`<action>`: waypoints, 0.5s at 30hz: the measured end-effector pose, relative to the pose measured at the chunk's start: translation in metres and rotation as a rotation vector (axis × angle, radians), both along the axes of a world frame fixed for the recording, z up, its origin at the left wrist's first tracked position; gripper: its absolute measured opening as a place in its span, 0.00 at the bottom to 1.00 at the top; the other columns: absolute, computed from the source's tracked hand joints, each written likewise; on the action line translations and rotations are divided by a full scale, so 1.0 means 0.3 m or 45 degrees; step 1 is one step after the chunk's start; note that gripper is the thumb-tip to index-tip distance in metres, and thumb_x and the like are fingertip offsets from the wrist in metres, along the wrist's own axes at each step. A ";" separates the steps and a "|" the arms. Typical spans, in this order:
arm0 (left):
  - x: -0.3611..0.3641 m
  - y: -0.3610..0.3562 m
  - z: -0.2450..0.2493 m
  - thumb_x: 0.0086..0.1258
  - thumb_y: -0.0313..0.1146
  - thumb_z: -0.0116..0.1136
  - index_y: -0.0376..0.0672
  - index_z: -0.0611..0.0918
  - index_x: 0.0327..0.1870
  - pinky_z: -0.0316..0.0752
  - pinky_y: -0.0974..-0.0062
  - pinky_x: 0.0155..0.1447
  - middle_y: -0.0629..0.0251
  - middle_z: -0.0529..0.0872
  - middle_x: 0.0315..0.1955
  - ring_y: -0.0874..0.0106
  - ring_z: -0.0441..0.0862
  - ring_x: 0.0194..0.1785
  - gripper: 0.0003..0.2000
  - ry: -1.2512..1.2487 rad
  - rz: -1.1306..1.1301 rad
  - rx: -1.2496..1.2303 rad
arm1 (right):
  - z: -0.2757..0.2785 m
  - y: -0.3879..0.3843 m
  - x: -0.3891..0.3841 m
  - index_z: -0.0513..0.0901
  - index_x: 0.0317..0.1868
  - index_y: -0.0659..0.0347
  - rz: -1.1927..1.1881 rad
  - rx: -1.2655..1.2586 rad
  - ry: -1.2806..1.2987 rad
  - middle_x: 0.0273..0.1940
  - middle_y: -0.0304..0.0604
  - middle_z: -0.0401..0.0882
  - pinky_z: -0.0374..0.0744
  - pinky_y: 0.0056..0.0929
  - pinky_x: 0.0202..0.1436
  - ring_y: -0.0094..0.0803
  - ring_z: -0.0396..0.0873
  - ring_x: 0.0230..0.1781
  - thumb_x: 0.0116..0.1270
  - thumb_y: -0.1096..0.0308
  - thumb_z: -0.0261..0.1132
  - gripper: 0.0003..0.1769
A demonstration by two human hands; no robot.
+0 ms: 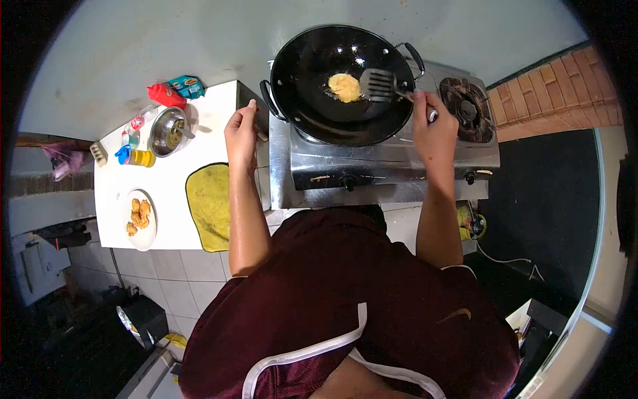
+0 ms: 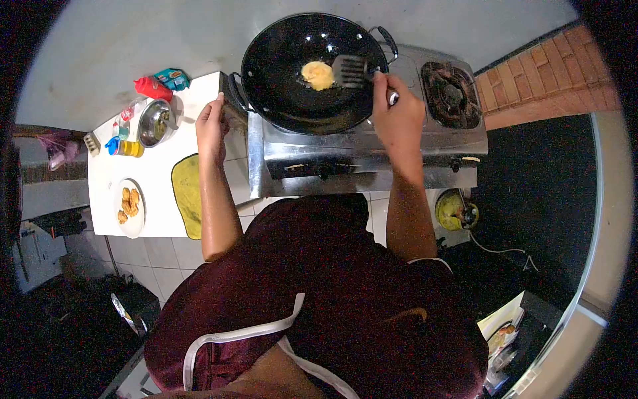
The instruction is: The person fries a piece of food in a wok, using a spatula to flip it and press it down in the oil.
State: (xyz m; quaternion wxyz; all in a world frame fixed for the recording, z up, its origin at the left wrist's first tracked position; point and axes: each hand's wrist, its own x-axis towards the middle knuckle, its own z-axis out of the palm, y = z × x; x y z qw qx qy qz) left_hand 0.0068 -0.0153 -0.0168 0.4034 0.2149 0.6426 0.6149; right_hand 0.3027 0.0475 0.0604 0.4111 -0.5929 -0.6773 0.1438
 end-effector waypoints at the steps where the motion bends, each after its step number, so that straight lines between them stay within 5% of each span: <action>1: 0.002 0.002 0.002 0.70 0.44 0.58 0.43 0.81 0.34 0.52 0.85 0.24 0.80 0.69 0.19 0.86 0.61 0.20 0.13 0.004 0.009 0.000 | -0.012 0.013 0.005 0.84 0.38 0.64 -0.009 0.065 -0.001 0.27 0.57 0.80 0.76 0.35 0.30 0.49 0.82 0.26 0.68 0.59 0.62 0.14; 15: 0.003 0.002 -0.007 0.70 0.43 0.59 0.42 0.81 0.35 0.52 0.86 0.23 0.81 0.68 0.18 0.87 0.61 0.20 0.12 -0.025 -0.019 0.033 | -0.061 0.064 -0.038 0.83 0.37 0.62 0.004 0.212 0.031 0.26 0.55 0.80 0.75 0.36 0.27 0.50 0.81 0.24 0.68 0.61 0.62 0.12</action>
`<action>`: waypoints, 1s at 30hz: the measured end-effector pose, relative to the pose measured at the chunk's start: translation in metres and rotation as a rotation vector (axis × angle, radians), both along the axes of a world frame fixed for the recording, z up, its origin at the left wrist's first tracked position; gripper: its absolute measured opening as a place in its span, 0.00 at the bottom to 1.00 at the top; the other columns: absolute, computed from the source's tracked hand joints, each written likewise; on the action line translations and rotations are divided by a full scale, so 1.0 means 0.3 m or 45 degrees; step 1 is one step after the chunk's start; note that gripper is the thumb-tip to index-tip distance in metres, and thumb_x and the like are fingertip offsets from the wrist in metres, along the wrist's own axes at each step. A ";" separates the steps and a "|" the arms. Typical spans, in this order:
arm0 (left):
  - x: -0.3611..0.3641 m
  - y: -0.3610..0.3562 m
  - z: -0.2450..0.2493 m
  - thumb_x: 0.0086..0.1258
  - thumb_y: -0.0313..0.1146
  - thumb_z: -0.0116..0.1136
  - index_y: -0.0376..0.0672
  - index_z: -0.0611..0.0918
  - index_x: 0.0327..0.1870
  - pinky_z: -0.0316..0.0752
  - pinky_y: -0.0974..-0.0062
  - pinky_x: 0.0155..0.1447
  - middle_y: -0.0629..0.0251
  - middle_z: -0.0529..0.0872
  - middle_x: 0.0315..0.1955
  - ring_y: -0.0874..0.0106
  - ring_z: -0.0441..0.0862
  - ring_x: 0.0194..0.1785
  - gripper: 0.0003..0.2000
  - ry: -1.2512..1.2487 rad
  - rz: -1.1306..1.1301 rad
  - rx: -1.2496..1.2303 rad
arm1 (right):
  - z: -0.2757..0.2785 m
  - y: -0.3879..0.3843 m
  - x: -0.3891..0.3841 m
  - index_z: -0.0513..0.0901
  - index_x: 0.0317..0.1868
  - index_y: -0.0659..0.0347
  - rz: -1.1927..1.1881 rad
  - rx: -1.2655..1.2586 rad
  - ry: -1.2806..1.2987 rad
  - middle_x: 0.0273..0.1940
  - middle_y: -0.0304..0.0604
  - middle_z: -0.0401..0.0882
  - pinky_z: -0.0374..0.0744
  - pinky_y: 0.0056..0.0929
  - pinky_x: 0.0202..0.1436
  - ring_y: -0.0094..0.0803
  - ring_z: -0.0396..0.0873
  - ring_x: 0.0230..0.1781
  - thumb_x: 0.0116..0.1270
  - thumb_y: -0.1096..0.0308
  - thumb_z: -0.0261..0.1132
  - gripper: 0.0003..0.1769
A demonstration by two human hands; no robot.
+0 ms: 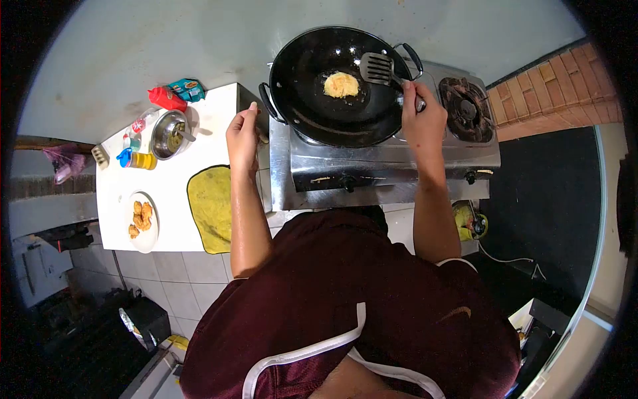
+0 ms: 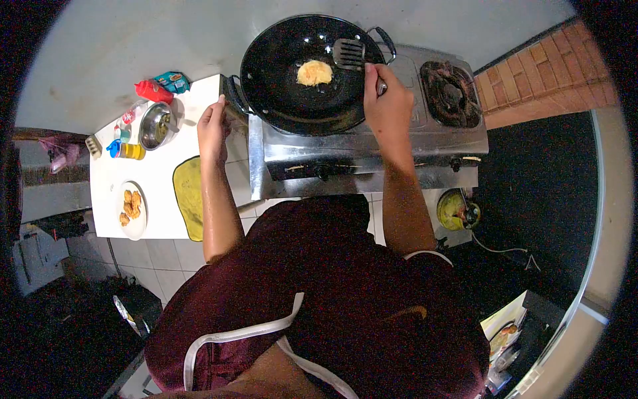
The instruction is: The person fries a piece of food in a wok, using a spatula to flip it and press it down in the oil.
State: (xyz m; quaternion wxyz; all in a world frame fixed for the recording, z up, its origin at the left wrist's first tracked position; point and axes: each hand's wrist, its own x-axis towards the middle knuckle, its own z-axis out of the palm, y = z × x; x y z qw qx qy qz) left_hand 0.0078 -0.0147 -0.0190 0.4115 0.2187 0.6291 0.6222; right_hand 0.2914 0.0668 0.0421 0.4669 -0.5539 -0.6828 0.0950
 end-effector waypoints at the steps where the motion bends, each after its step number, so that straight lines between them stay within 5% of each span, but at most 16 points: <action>1: -0.002 -0.001 -0.002 0.70 0.42 0.59 0.41 0.81 0.35 0.52 0.86 0.23 0.81 0.68 0.18 0.87 0.61 0.20 0.12 0.005 0.001 -0.020 | -0.003 0.007 -0.001 0.83 0.37 0.62 -0.017 0.011 -0.016 0.25 0.54 0.80 0.75 0.36 0.26 0.50 0.81 0.24 0.68 0.61 0.62 0.12; 16: -0.022 -0.002 0.001 0.69 0.44 0.60 0.40 0.82 0.34 0.51 0.84 0.24 0.80 0.68 0.16 0.87 0.58 0.19 0.14 0.007 0.075 -0.001 | -0.002 0.050 -0.016 0.83 0.37 0.62 -0.177 -0.172 -0.077 0.29 0.57 0.82 0.77 0.47 0.38 0.58 0.81 0.33 0.69 0.53 0.56 0.19; 30: -0.028 0.008 -0.006 0.70 0.43 0.58 0.42 0.82 0.36 0.55 0.86 0.25 0.79 0.71 0.19 0.85 0.63 0.21 0.13 0.001 0.028 -0.008 | 0.018 0.057 -0.018 0.85 0.37 0.63 -0.100 -0.355 0.119 0.32 0.53 0.84 0.77 0.39 0.41 0.49 0.83 0.34 0.69 0.53 0.57 0.20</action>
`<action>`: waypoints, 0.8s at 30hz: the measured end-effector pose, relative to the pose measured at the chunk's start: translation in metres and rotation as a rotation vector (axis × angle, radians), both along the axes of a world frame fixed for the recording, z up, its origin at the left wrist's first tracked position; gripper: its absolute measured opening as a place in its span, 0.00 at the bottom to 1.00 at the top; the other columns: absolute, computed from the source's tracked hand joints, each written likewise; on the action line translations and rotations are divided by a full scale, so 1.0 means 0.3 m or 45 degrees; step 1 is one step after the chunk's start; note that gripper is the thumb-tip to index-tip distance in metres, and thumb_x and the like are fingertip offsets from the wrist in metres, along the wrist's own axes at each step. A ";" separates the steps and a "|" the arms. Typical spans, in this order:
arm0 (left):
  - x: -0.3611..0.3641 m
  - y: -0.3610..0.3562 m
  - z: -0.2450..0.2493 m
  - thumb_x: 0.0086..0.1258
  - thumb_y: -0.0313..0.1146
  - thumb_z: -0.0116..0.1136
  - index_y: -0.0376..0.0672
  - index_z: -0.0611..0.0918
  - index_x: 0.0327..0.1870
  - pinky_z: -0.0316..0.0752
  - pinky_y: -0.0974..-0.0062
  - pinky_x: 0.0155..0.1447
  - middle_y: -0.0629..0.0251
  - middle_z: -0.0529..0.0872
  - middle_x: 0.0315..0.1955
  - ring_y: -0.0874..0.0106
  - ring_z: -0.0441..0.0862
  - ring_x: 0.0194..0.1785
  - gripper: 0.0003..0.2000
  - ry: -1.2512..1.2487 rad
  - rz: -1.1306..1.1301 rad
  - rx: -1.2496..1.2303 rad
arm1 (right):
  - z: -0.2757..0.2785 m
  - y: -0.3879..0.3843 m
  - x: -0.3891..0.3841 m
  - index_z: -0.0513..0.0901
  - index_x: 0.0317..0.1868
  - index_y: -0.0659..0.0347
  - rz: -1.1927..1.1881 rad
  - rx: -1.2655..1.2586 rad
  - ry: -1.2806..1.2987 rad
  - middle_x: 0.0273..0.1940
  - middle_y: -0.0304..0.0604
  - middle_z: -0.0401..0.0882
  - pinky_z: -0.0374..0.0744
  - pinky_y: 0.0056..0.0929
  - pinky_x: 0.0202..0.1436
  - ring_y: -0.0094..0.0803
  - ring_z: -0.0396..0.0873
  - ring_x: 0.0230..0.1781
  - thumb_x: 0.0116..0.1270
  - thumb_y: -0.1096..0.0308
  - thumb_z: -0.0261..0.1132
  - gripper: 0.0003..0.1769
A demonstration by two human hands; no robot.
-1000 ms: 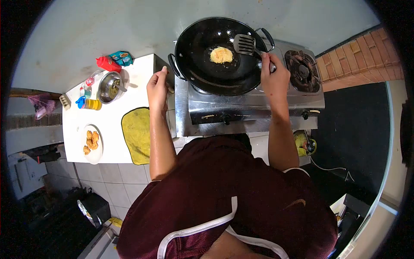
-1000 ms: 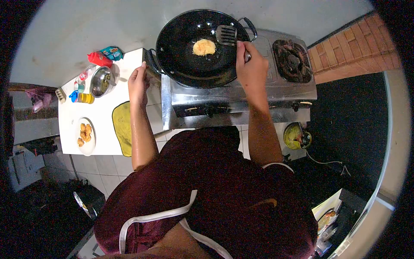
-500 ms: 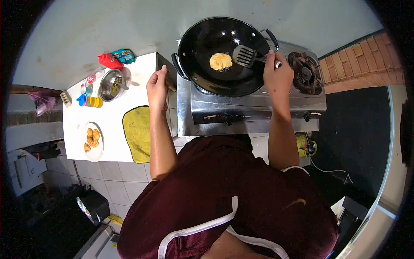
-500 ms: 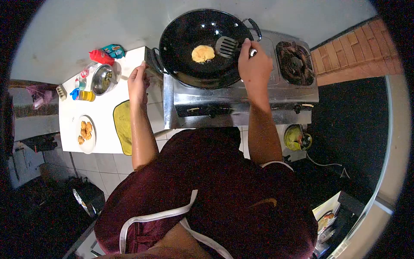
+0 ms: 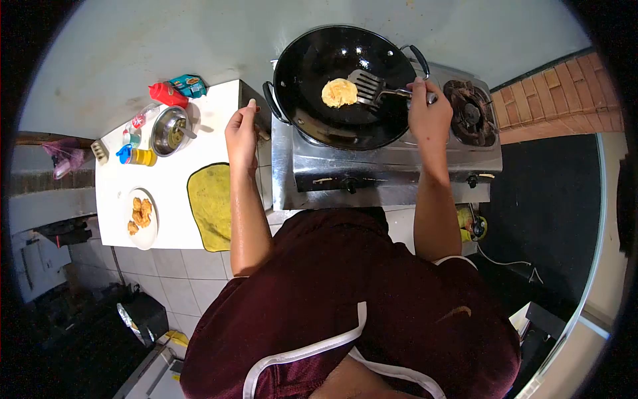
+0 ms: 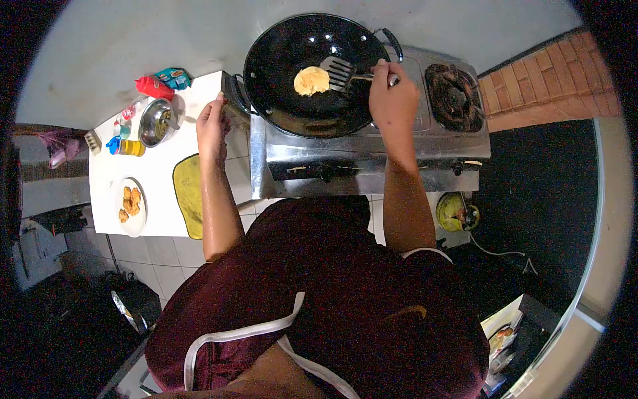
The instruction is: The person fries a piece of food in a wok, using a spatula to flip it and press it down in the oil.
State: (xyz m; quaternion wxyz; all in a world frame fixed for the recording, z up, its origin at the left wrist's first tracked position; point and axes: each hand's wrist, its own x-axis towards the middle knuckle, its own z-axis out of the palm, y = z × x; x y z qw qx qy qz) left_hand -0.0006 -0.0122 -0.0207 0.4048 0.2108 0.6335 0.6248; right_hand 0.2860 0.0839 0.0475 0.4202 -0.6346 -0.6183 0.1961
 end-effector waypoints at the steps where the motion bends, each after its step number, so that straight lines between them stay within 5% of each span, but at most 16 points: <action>1: 0.001 -0.001 0.000 0.70 0.44 0.58 0.42 0.81 0.36 0.55 0.86 0.25 0.79 0.70 0.19 0.85 0.63 0.21 0.13 0.001 0.001 0.004 | 0.001 -0.005 0.003 0.85 0.36 0.63 -0.023 -0.006 0.030 0.32 0.52 0.85 0.77 0.37 0.41 0.46 0.83 0.33 0.69 0.54 0.57 0.20; 8: -0.007 0.004 0.026 0.71 0.43 0.58 0.40 0.81 0.32 0.50 0.84 0.23 0.81 0.66 0.17 0.87 0.58 0.19 0.14 -0.053 0.084 0.056 | 0.009 -0.068 0.011 0.85 0.36 0.63 0.101 0.151 0.165 0.30 0.49 0.85 0.76 0.31 0.39 0.35 0.82 0.31 0.70 0.57 0.57 0.18; 13: -0.044 0.003 0.030 0.71 0.45 0.58 0.36 0.79 0.41 0.48 0.86 0.22 0.82 0.61 0.17 0.88 0.55 0.18 0.17 -0.051 0.101 0.087 | 0.045 -0.124 0.016 0.85 0.36 0.64 0.171 -0.018 0.271 0.28 0.45 0.84 0.76 0.26 0.38 0.24 0.81 0.32 0.72 0.59 0.57 0.17; 24: -0.079 -0.004 0.027 0.70 0.48 0.57 0.39 0.82 0.35 0.51 0.85 0.23 0.81 0.63 0.17 0.86 0.57 0.19 0.18 -0.043 0.153 0.080 | 0.051 -0.133 0.023 0.84 0.38 0.64 0.250 -0.144 0.304 0.24 0.41 0.82 0.73 0.24 0.32 0.21 0.75 0.25 0.72 0.60 0.58 0.15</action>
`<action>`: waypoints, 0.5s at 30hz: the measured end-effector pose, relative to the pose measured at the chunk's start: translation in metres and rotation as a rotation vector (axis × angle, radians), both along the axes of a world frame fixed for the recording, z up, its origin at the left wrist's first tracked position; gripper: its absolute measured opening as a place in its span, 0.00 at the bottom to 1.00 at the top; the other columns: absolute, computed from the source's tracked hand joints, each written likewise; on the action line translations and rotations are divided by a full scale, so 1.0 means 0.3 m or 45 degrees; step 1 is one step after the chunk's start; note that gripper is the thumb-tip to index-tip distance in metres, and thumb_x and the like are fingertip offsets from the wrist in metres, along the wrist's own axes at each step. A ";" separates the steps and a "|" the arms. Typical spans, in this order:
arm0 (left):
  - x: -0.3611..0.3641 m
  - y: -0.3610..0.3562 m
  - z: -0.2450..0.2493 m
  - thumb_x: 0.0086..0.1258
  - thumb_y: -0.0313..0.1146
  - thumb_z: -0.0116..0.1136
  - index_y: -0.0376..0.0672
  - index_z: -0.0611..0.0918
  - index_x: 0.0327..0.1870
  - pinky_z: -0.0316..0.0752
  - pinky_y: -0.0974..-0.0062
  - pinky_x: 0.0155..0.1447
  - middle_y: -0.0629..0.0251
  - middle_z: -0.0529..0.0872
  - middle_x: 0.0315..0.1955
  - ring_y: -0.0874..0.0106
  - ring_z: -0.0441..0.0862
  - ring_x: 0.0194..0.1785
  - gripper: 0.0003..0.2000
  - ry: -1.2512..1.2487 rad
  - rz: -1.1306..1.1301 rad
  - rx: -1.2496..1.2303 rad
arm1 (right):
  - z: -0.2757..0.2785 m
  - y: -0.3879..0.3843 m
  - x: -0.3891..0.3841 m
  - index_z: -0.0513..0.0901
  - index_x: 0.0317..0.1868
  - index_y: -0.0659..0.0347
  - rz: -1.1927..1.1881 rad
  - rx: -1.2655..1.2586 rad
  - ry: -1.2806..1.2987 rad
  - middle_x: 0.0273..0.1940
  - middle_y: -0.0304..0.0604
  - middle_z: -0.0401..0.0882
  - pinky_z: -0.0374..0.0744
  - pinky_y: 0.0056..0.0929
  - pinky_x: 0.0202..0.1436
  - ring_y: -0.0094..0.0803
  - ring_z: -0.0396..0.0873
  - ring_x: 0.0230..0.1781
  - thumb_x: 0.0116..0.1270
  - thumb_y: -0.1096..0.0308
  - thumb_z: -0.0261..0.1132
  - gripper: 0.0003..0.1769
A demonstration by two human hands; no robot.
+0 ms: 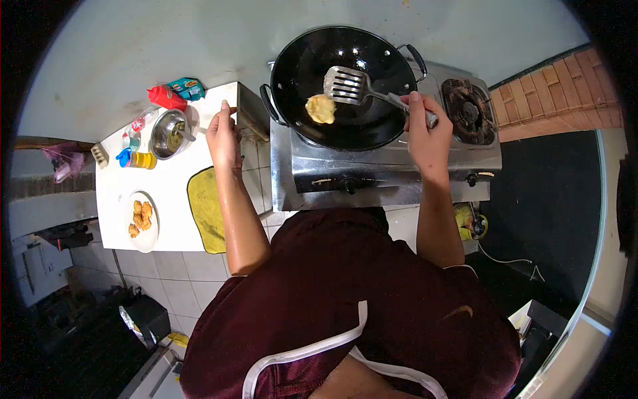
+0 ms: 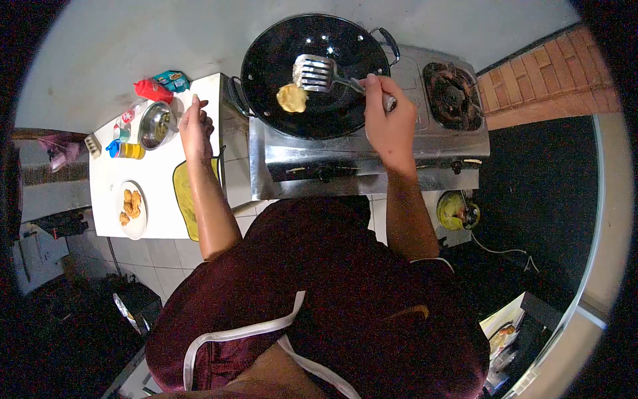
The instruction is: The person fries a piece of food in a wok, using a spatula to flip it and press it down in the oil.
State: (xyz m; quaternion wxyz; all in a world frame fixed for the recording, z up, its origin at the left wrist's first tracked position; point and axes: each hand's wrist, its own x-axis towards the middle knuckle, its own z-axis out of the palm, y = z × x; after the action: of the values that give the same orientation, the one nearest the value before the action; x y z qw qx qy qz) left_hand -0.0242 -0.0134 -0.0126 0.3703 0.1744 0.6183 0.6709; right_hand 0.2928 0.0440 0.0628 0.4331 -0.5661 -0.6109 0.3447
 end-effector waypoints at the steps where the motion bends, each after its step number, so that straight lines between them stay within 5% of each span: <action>1: 0.000 -0.002 0.000 0.70 0.48 0.57 0.39 0.82 0.35 0.51 0.85 0.23 0.81 0.63 0.17 0.86 0.57 0.19 0.18 0.000 0.001 0.001 | -0.002 0.004 0.000 0.84 0.38 0.65 -0.017 0.018 -0.011 0.24 0.41 0.82 0.73 0.24 0.31 0.20 0.75 0.25 0.72 0.60 0.58 0.15; 5: 0.003 -0.004 -0.005 0.70 0.48 0.57 0.39 0.82 0.34 0.50 0.84 0.23 0.81 0.63 0.16 0.86 0.58 0.19 0.18 0.003 -0.013 -0.022 | -0.033 0.020 -0.013 0.83 0.39 0.65 -0.074 0.178 -0.073 0.25 0.46 0.82 0.75 0.27 0.32 0.25 0.78 0.25 0.71 0.60 0.59 0.15; 8: 0.013 -0.003 -0.013 0.70 0.48 0.58 0.40 0.82 0.33 0.50 0.84 0.23 0.81 0.63 0.16 0.86 0.57 0.18 0.17 -0.003 -0.019 -0.017 | -0.050 0.022 -0.025 0.84 0.41 0.62 -0.088 0.270 -0.211 0.17 0.32 0.71 0.66 0.18 0.25 0.15 0.68 0.20 0.73 0.58 0.57 0.16; 10: 0.023 -0.002 -0.011 0.70 0.48 0.58 0.40 0.82 0.33 0.49 0.84 0.22 0.81 0.63 0.16 0.86 0.57 0.18 0.17 -0.011 -0.037 -0.002 | -0.054 0.019 -0.036 0.84 0.40 0.63 -0.063 0.142 -0.193 0.30 0.55 0.83 0.77 0.32 0.37 0.40 0.85 0.30 0.70 0.59 0.60 0.15; 15: 0.046 0.003 -0.004 0.71 0.45 0.58 0.39 0.81 0.33 0.48 0.84 0.22 0.81 0.63 0.16 0.87 0.56 0.18 0.16 -0.018 -0.046 -0.018 | -0.047 0.007 -0.038 0.84 0.42 0.63 -0.043 0.082 -0.276 0.30 0.54 0.84 0.78 0.32 0.38 0.42 0.85 0.32 0.70 0.58 0.60 0.15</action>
State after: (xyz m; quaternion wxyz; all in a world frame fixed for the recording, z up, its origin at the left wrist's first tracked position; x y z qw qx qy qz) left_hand -0.0103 -0.0125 -0.0139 0.3880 0.1781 0.6171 0.6611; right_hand 0.2812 0.0461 0.0486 0.3883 -0.5959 -0.6553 0.2544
